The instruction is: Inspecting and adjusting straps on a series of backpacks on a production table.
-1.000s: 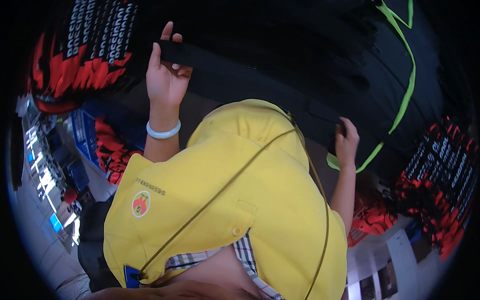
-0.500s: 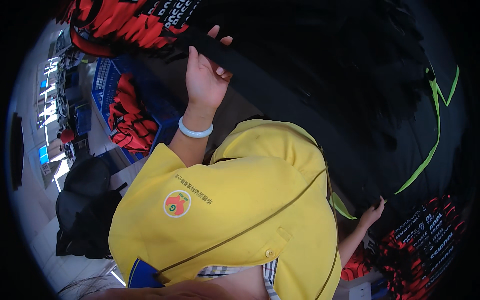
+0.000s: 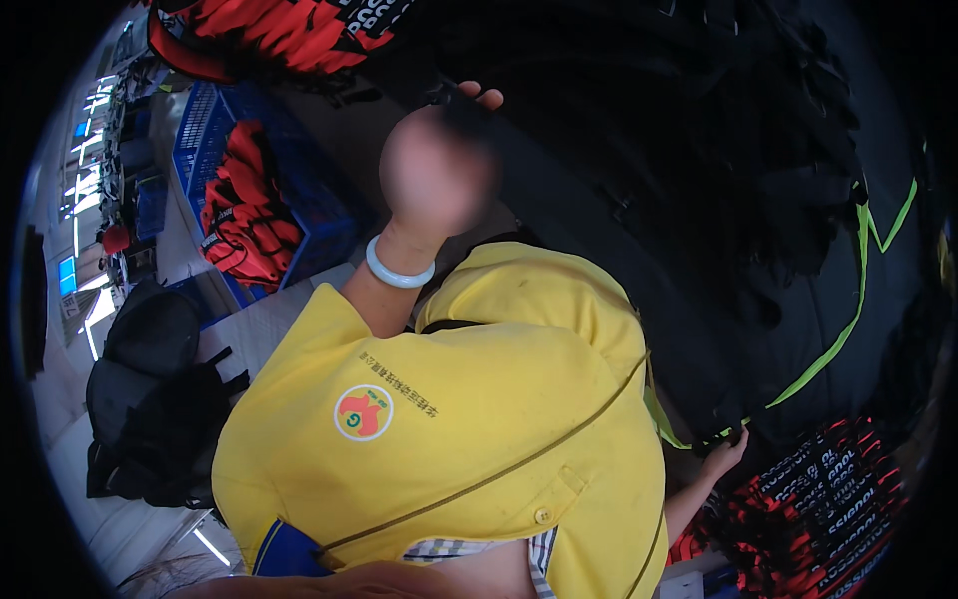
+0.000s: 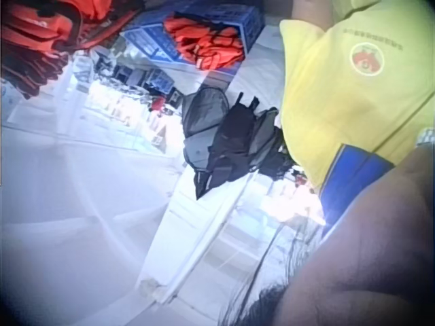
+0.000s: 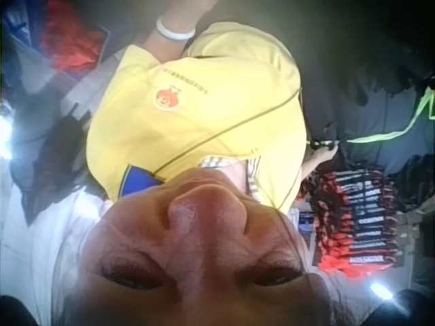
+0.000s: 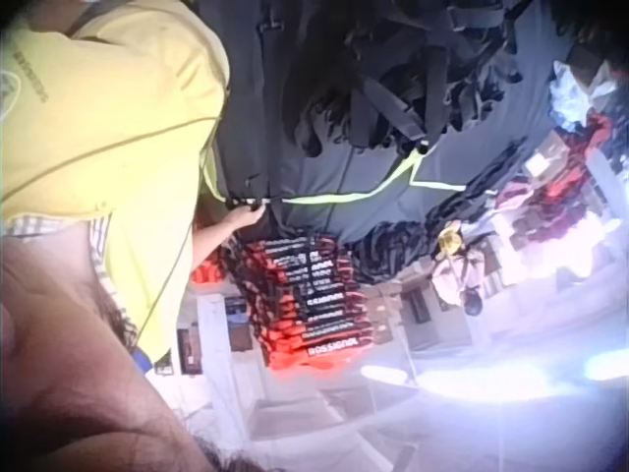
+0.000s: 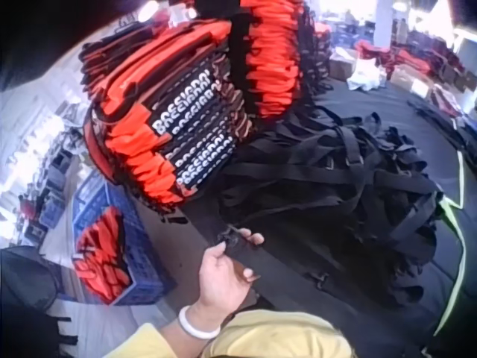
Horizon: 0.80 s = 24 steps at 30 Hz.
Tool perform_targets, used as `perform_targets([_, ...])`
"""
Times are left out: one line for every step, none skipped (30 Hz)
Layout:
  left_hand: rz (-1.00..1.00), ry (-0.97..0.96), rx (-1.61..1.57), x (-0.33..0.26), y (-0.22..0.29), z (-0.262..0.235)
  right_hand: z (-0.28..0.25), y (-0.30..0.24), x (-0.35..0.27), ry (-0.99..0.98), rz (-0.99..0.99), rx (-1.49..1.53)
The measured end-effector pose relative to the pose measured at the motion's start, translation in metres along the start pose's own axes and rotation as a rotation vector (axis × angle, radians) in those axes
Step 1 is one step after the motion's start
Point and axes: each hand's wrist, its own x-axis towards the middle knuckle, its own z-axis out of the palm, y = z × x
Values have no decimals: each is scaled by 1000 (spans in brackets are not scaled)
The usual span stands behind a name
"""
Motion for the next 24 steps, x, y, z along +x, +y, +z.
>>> perform_targets([-7, -17, -75, 0, -1, -1, 0, 1, -1, -10, 22, 6])
perform_targets([-19, -19, -144, 0, -1, -2, 1, 3, -2, -8, 21, -20])
perform_targets([-12, -36, -154, 0, -1, -2, 0, 5, -2, -6, 17, -22])
perform_targets([-33, -32, -197, 1, -2, -3, 1, 7, -2, -29, 22, -11])
perform_targets([-56, -26, -241, 2, -3, -3, -1, 10, -1, -61, 53, -10])
perform_targets([-58, -26, -247, 3, -3, -4, 0, 14, 0, -20, 24, -31])
perform_targets([-45, 47, -194, 6, -3, -4, -4, 18, 2, 15, -30, -27])
perform_targets([-19, 71, -137, 8, -3, -5, -6, 22, 3, -149, 54, 20])
perform_targets([-29, 121, -142, 10, 1, -7, -9, 26, 5, -304, 171, 31])
perform_targets([-15, 213, 106, 12, 6, -10, -12, 31, 5, -355, 172, 172])
perform_targets([-5, 336, 365, 14, 10, -13, -15, 35, 6, -357, 168, 171])
perform_targets([7, 412, 453, 18, 10, -15, -18, 39, 5, -442, 200, 223])
perform_targets([13, 405, 450, 20, 14, -19, -21, 42, 4, -530, 253, 264])
perform_targets([-25, 388, 527, 20, 19, -23, -23, 46, 2, -549, 283, 294])
perform_targets([-53, 372, 597, 22, 22, -26, -26, 48, 1, -544, 259, 298])
perform_targets([-37, 500, 642, 22, 22, -28, -29, 50, -1, -568, 293, 309])
perform_targets([-28, 485, 640, 23, 22, -30, -31, 51, -1, -578, 378, 286])
perform_targets([-49, 504, 645, 24, 21, -32, -35, 52, -2, -589, 459, 367])
perform_targets([-70, 528, 653, 24, 21, -32, -38, 51, -2, -599, 414, 392])
perform_targets([-70, 526, 654, 25, 20, -32, -43, 51, -1, -621, 445, 348])
perform_targets([-40, 548, 655, 25, 19, -32, -48, 50, 0, -635, 500, 299])
perform_targets([-11, 569, 655, 26, 18, -30, -52, 50, 3, -663, 504, 277])
perform_targets([-13, 566, 657, 26, 17, -29, -56, 49, 5, -668, 499, 276])
perform_targets([-9, 556, 636, 27, 16, -27, -60, 49, 7, -655, 471, 313])
